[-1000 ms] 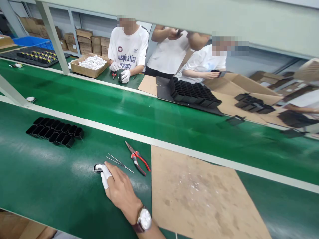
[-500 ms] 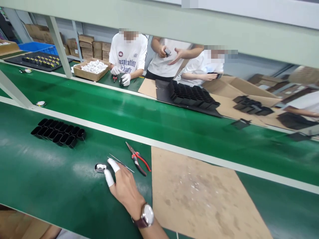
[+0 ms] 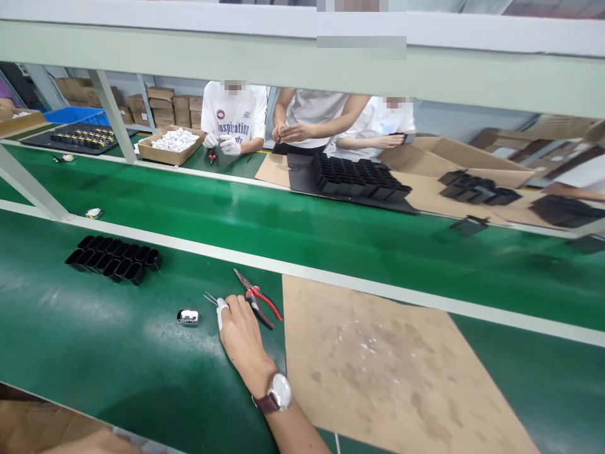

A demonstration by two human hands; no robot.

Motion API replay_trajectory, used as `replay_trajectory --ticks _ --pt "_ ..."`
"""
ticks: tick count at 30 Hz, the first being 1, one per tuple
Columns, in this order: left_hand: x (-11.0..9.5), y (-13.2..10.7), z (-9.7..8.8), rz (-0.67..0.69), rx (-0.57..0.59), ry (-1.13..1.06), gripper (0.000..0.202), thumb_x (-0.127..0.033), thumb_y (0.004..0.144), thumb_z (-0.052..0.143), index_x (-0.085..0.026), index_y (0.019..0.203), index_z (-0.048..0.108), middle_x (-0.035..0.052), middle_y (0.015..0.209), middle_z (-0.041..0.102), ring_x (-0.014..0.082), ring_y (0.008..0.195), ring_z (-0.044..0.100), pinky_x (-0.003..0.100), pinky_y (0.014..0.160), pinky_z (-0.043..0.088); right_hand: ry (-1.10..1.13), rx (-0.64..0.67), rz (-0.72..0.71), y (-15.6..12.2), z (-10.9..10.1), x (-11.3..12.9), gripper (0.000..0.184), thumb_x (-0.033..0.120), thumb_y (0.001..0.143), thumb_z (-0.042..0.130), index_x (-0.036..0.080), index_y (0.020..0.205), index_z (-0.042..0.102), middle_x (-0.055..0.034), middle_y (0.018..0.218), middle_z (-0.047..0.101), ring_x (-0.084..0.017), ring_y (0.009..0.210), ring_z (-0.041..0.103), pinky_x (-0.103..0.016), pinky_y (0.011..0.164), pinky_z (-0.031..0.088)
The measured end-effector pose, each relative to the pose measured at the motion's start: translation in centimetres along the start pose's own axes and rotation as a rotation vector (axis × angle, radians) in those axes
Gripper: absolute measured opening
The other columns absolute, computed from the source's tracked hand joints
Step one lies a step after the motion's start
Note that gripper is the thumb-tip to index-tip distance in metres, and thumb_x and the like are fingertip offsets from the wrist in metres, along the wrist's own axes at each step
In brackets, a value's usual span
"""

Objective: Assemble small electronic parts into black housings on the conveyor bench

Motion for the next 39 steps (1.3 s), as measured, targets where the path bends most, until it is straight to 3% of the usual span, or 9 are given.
replay_trajectory --ticks 5,10,13,17,22,26,30,34,39 --pt "-1.8 5.8 -3.5 0.18 -0.041 0.157 0.044 -0.034 0.1 0.07 -0.035 0.144 0.06 0.0074 0.151 0.057 0.0305 0.144 0.049 0.055 0.123 0.041 -0.008 -0.023 -0.007 0.1 -0.8 0.1 0.032 0.004 0.1 0.042 0.016 0.115 0.067 -0.0106 0.097 0.064 -0.026 0.087 0.058 -0.043 0.079 0.054" --pt "-2.7 11.6 -4.4 0.431 -0.177 0.398 0.034 -0.03 0.101 0.069 -0.026 0.134 0.061 0.01 0.135 0.065 0.026 0.124 0.066 0.042 0.107 0.056 0.295 -0.081 -0.046 0.5 -2.7 1.6 0.039 0.011 0.104 0.048 0.019 0.141 0.056 -0.0132 0.12 0.065 -0.027 0.105 0.063 -0.045 0.087 0.059" --pt "-2.8 12.3 -3.7 0.567 -0.193 0.417 0.012 -0.025 0.104 0.064 -0.023 0.115 0.068 0.0086 0.12 0.071 0.0214 0.107 0.072 0.033 0.093 0.06 0.449 -0.036 -0.107 0.6 -2.9 3.0 0.043 0.015 0.104 0.053 0.025 0.146 0.054 -0.0124 0.128 0.064 -0.027 0.115 0.063 -0.047 0.096 0.06" --pt "-2.6 11.7 -3.3 0.667 -0.239 0.421 0.016 -0.02 0.104 0.062 -0.024 0.113 0.075 0.0103 0.124 0.071 0.0213 0.105 0.074 0.033 0.096 0.061 0.443 0.016 -0.157 0.6 -2.4 3.8 0.045 0.01 0.101 0.052 0.024 0.144 0.057 -0.0125 0.123 0.066 -0.027 0.112 0.065 -0.047 0.094 0.062" --pt "-1.5 12.3 -3.1 0.583 -0.246 0.236 0.017 -0.023 0.1 0.068 -0.024 0.114 0.078 0.0116 0.126 0.073 0.0241 0.109 0.074 0.037 0.098 0.062 0.433 0.033 -0.134 0.6 -2.1 2.9 0.049 0.014 0.104 0.052 0.024 0.152 0.047 -0.0122 0.125 0.067 -0.027 0.112 0.066 -0.047 0.094 0.061" --pt "1.4 13.9 -4.8 0.235 -0.33 -0.395 0.019 -0.034 0.089 0.083 -0.017 0.096 0.077 0.0101 0.097 0.078 0.0215 0.083 0.076 0.034 0.076 0.067 0.275 -0.039 -0.035 0.5 -2.3 0.7 0.05 0.028 0.103 0.06 0.017 0.15 0.047 -0.017 0.133 0.064 -0.033 0.118 0.064 -0.054 0.098 0.058" --pt "3.2 14.5 -5.5 -0.011 -0.362 -0.873 0.03 -0.037 0.081 0.091 -0.014 0.088 0.074 0.0057 0.082 0.076 0.0158 0.072 0.072 0.029 0.07 0.065 0.102 -0.011 -0.019 0.4 -1.5 -0.1 0.034 0.015 0.1 0.056 0.016 0.134 0.06 -0.0147 0.117 0.067 -0.031 0.101 0.066 -0.051 0.089 0.059" --pt "2.6 14.3 -5.8 -0.005 -0.372 -0.848 0.033 -0.038 0.078 0.094 -0.013 0.084 0.073 0.0043 0.081 0.074 0.015 0.072 0.071 0.027 0.069 0.064 0.012 0.029 -0.059 0.2 -0.5 -0.2 0.033 -0.002 0.09 0.049 0.015 0.111 0.068 -0.0121 0.107 0.066 -0.027 0.092 0.063 -0.043 0.082 0.06" --pt "0.8 14.7 -4.9 0.082 -0.303 -0.521 0.036 -0.038 0.081 0.09 -0.016 0.099 0.068 0.0057 0.091 0.074 0.0179 0.08 0.072 0.03 0.074 0.064 -0.17 -0.057 0.036 0.3 -0.3 -2.5 0.03 -0.002 0.092 0.049 0.013 0.108 0.069 -0.0142 0.107 0.066 -0.028 0.094 0.063 -0.044 0.088 0.058"
Point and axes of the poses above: each hand's wrist, its own y-axis towards the middle knuckle, its own z-axis out of the palm, x = y × z, the point moved 8 cm from there along y, towards the middle knuckle
